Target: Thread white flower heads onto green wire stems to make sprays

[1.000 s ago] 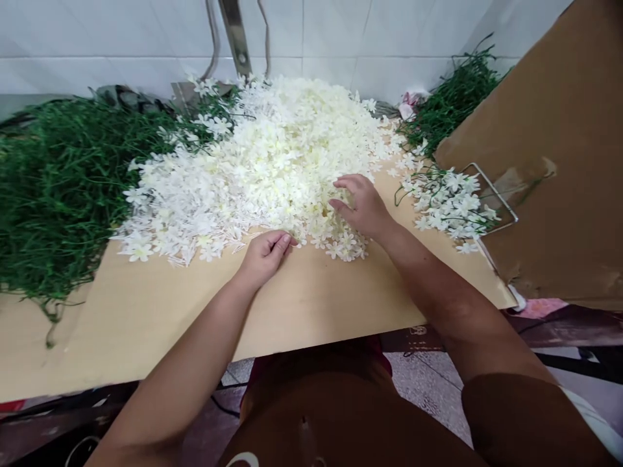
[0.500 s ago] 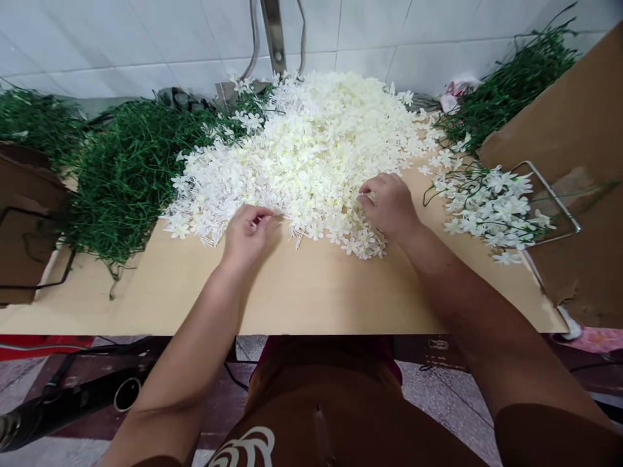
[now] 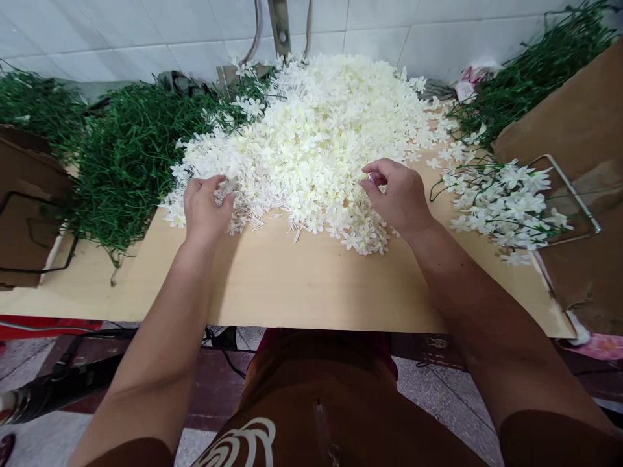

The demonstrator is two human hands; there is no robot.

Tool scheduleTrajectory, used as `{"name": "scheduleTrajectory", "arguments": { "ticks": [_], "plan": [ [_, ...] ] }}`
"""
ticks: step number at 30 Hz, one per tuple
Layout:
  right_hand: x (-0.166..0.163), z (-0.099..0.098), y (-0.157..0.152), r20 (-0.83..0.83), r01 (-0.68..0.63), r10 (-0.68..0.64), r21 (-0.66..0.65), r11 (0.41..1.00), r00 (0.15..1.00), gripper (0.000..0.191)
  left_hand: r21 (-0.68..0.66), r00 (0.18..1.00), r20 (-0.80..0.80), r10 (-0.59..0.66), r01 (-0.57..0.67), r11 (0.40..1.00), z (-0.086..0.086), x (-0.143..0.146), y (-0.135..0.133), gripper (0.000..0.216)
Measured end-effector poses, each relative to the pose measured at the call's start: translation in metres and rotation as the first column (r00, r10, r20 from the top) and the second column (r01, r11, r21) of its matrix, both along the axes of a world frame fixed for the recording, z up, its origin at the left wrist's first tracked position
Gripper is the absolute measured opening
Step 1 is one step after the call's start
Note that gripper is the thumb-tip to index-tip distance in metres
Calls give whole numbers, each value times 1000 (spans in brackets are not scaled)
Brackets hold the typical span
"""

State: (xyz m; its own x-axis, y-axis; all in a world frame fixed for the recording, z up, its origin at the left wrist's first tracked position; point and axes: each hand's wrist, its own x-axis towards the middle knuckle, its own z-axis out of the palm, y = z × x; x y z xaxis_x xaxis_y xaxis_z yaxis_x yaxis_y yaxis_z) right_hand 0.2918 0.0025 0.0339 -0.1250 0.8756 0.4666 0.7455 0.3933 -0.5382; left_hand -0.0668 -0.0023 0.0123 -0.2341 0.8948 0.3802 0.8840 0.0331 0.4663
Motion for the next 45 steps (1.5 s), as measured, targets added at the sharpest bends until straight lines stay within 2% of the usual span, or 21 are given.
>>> {"name": "scheduleTrajectory", "arguments": {
  "ticks": [4, 9, 13, 17, 18, 21, 28, 32, 34, 36, 38, 45],
  "plan": [
    [-9, 1, 1, -24, -20, 19, -64, 998, 1000, 20, 3, 997, 33, 71, -71, 997, 6, 4, 15, 31],
    [-28, 2, 3, 72, -100, 104, -53, 994, 992, 23, -8, 991, 48, 125, -125, 992, 10, 6, 20, 5],
    [-47, 4, 9, 153, -146, 151, -44, 988, 977, 29, 63, 984, 145, 99, -109, 992, 10, -6, 16, 3],
    [-66, 6, 13, 164, -192, 198, -51, 980, 966, 34, 150, 986, 166, 21, -46, 988, 6, -12, 14, 27],
    [-70, 7, 13, 159, -204, 211, -62, 977, 964, 35, 144, 989, 145, -7, -14, 989, 4, -11, 14, 29],
    [-79, 9, 9, 163, -220, 236, -113, 969, 958, 35, 74, 996, 75, -47, 41, 996, 1, -4, 18, 17],
    [-75, 0, 5, 152, -224, 244, -137, 965, 958, 31, 35, 981, 195, 15, -22, 999, 8, -3, 12, 9],
    [-76, -4, 5, 179, -253, 272, -123, 960, 946, 24, -53, 993, 110, -44, 50, 997, 8, 7, 6, 22],
    [-78, -4, 4, 201, -269, 288, -117, 956, 936, 22, -58, 995, 98, -24, 30, 998, 4, 13, 6, 17],
    [-78, -6, 2, 250, -257, 287, -144, 956, 925, 18, -31, 991, 136, 17, -13, 999, -2, 16, 9, 10],
    [-77, -8, 2, 303, -236, 277, -168, 957, 912, 18, 14, 981, 190, 32, -35, 999, -7, 13, 11, 12],
    [-72, -19, 10, 285, -261, 282, -112, 959, 916, 14, 187, 937, 337, -91, 28, 982, -12, -2, 10, 22]
  ]
}}
